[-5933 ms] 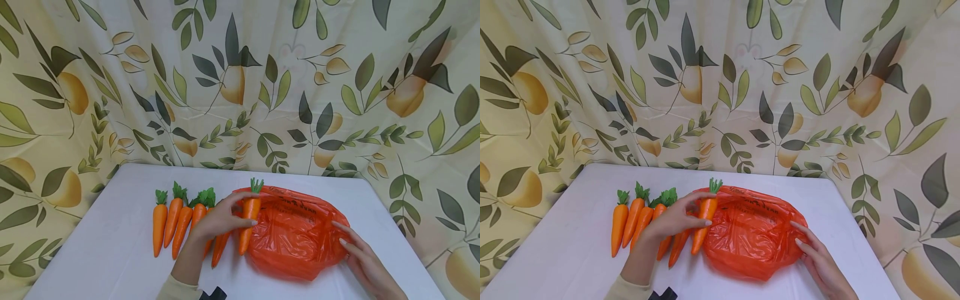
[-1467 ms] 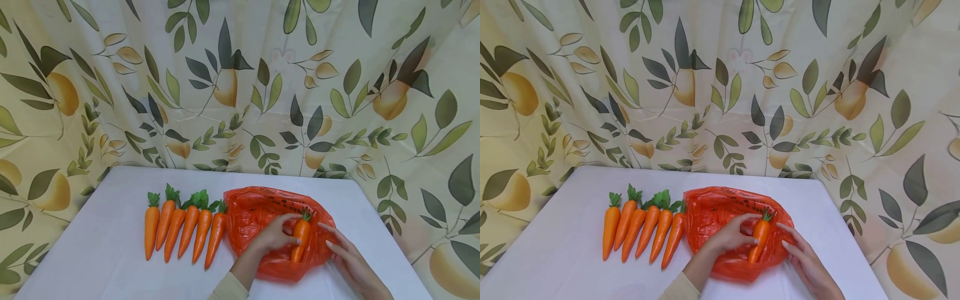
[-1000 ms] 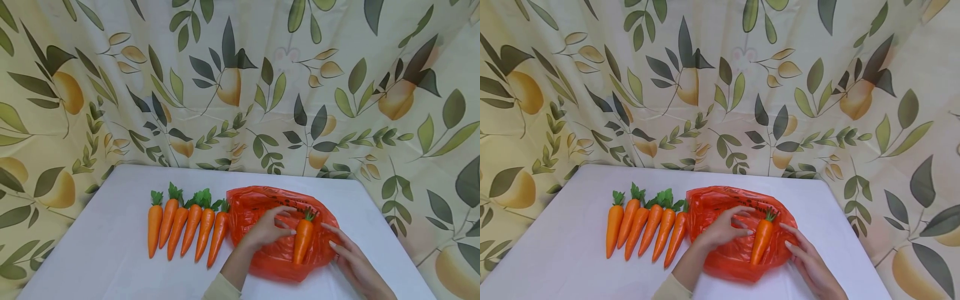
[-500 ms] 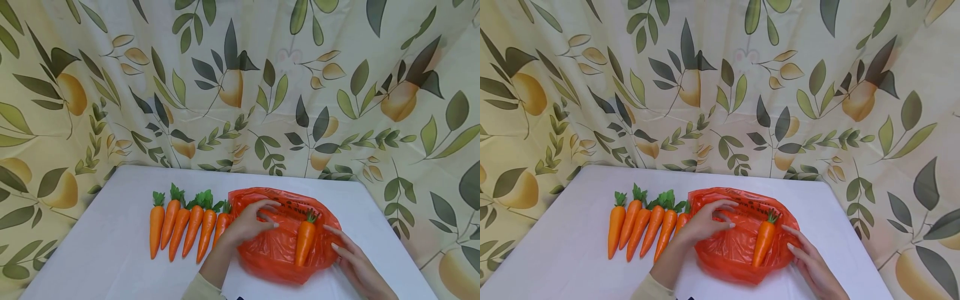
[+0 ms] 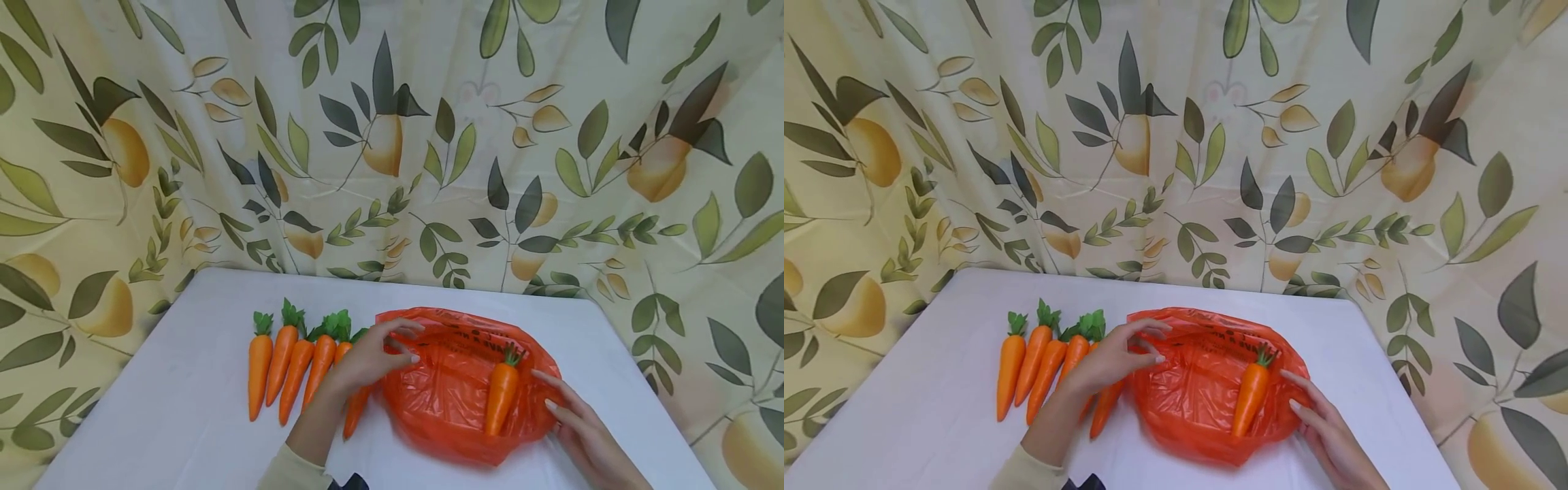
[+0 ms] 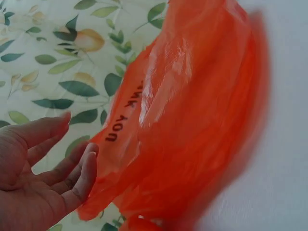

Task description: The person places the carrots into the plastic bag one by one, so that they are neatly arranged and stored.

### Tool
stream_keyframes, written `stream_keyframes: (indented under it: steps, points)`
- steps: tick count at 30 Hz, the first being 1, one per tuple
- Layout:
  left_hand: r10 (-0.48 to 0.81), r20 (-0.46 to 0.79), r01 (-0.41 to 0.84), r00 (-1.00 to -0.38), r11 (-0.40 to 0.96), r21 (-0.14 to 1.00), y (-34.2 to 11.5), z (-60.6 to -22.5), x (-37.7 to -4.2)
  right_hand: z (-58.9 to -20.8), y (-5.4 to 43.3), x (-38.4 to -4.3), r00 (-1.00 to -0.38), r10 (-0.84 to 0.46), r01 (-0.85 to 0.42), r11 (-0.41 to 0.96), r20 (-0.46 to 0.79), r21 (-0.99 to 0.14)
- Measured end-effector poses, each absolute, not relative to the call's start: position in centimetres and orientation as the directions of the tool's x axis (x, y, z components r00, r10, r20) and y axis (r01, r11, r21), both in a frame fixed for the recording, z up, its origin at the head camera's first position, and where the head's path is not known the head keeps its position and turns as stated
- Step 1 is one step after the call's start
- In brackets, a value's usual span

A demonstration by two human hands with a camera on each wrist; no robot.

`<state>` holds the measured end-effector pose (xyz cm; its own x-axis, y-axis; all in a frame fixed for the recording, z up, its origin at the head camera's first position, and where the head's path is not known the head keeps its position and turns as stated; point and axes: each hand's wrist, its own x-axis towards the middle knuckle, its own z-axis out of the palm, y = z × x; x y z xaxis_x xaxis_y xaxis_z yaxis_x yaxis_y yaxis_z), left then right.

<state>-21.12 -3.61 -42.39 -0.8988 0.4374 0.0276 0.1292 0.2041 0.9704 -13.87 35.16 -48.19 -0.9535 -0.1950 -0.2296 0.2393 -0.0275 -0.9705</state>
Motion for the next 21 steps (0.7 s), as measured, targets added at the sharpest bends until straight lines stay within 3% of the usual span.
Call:
stream_keyframes:
  steps: [10, 21]
  points:
    - [0.376, 0.009, 0.098, -0.926, 0.217, 0.971, -9.5, -43.2, -21.5, -48.2, 35.0, -13.9, -0.956, -0.179, 0.237, -0.012, -0.231, -0.971]
    - [0.237, 0.002, 0.087, -0.972, 0.348, 0.934, -18.4, -43.6, -21.3, -48.4, 35.2, -13.9, -0.96, -0.184, 0.219, -0.018, -0.212, -0.976]
